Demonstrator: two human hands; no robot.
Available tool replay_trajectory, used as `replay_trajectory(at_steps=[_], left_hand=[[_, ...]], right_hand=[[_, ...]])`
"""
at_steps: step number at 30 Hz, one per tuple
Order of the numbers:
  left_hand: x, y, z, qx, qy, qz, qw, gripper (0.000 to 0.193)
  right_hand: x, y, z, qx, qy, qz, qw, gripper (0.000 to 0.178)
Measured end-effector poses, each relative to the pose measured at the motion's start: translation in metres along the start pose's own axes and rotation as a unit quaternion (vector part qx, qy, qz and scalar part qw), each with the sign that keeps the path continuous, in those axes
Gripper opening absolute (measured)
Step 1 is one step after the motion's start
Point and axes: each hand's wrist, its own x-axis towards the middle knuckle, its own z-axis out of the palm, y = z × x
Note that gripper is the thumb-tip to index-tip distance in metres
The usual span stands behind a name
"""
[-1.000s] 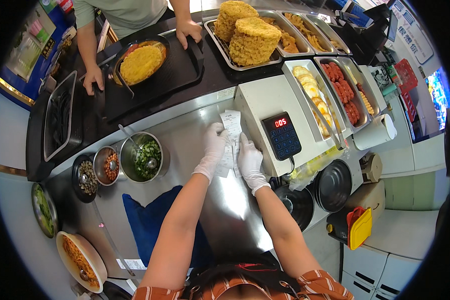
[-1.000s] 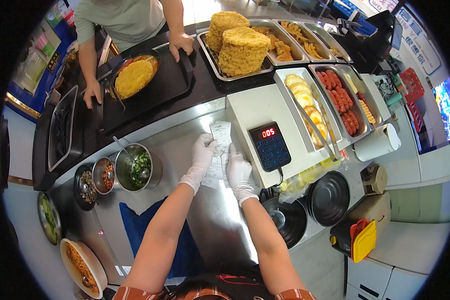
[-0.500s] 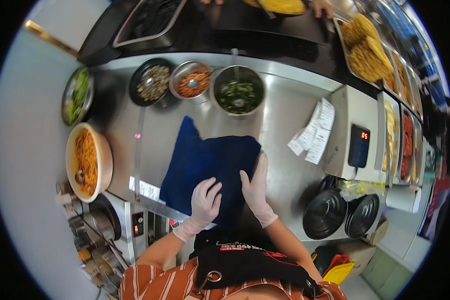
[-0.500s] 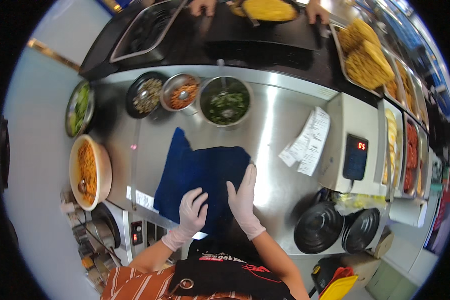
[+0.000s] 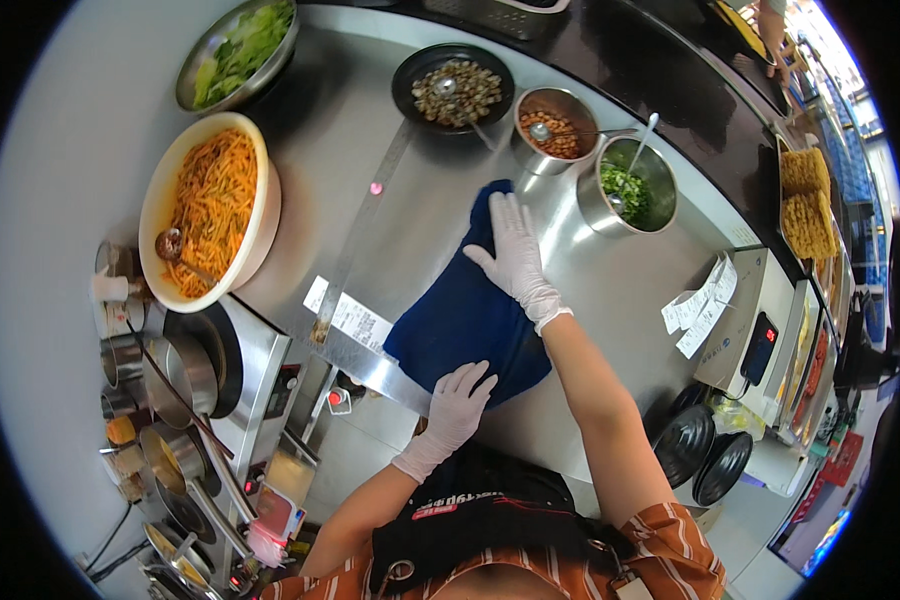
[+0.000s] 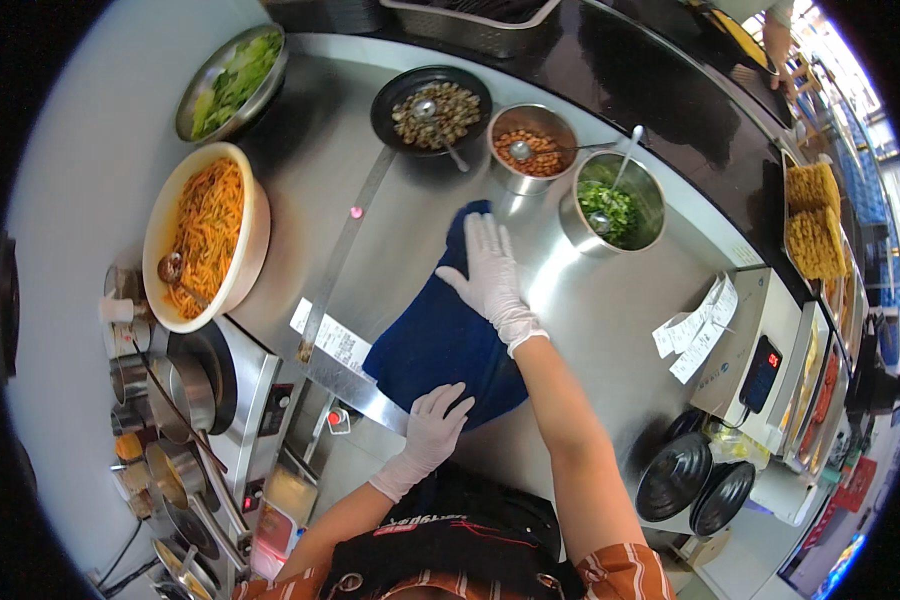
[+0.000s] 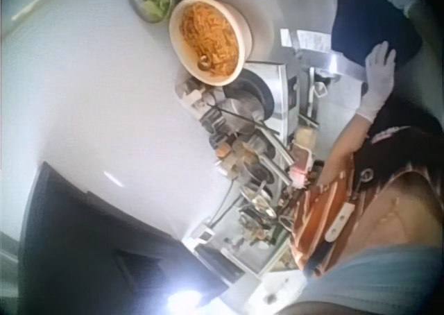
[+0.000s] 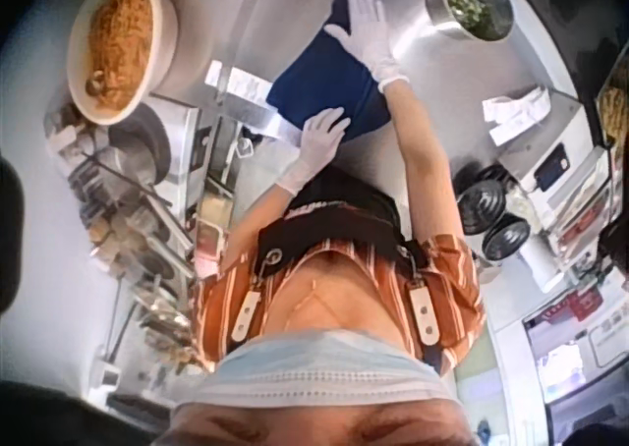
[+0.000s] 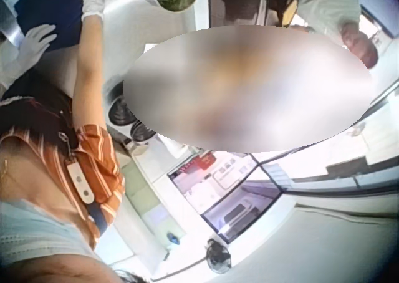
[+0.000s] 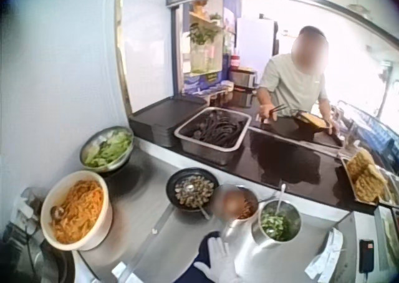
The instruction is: The person assembles a noodle bowl by placing lettuce in a bowl, adding cooked noodles and broth from a pot, then topping with chopped green onions, peanuts, and a fried egg. The finished bowl is placed on a tray.
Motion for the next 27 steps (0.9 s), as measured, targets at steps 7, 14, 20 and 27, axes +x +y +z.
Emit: replay_trajectory(at_steps=[7, 14, 20, 27], left_hand=[[-0.006, -0.007, -0.006, -0.037, 0.003, 0.022, 0.999, 0.031], [-0.037, -0.024, -0.036, -0.019, 0.028, 0.043, 0.998, 0.033], [-0.034, -0.028, -0.036, 0.008, -0.054, 0.084, 0.995, 0.031], [0.068, -0.007, 0.011, 0.038, -0.023, 0.108, 0.993, 0.033]], right_hand=[[-0.034, -0.046, -0.003, -0.036, -0.124, -0.325, 0.937, 0.071], [-0.122, -0.039, -0.029, 0.025, -0.185, -0.329, 0.926, 0.064], [-0.188, -0.056, -0.034, 0.087, -0.183, -0.186, 0.961, 0.065], [-0.131, 0.047, -0.039, -0.019, -0.066, -0.181, 0.981, 0.062]])
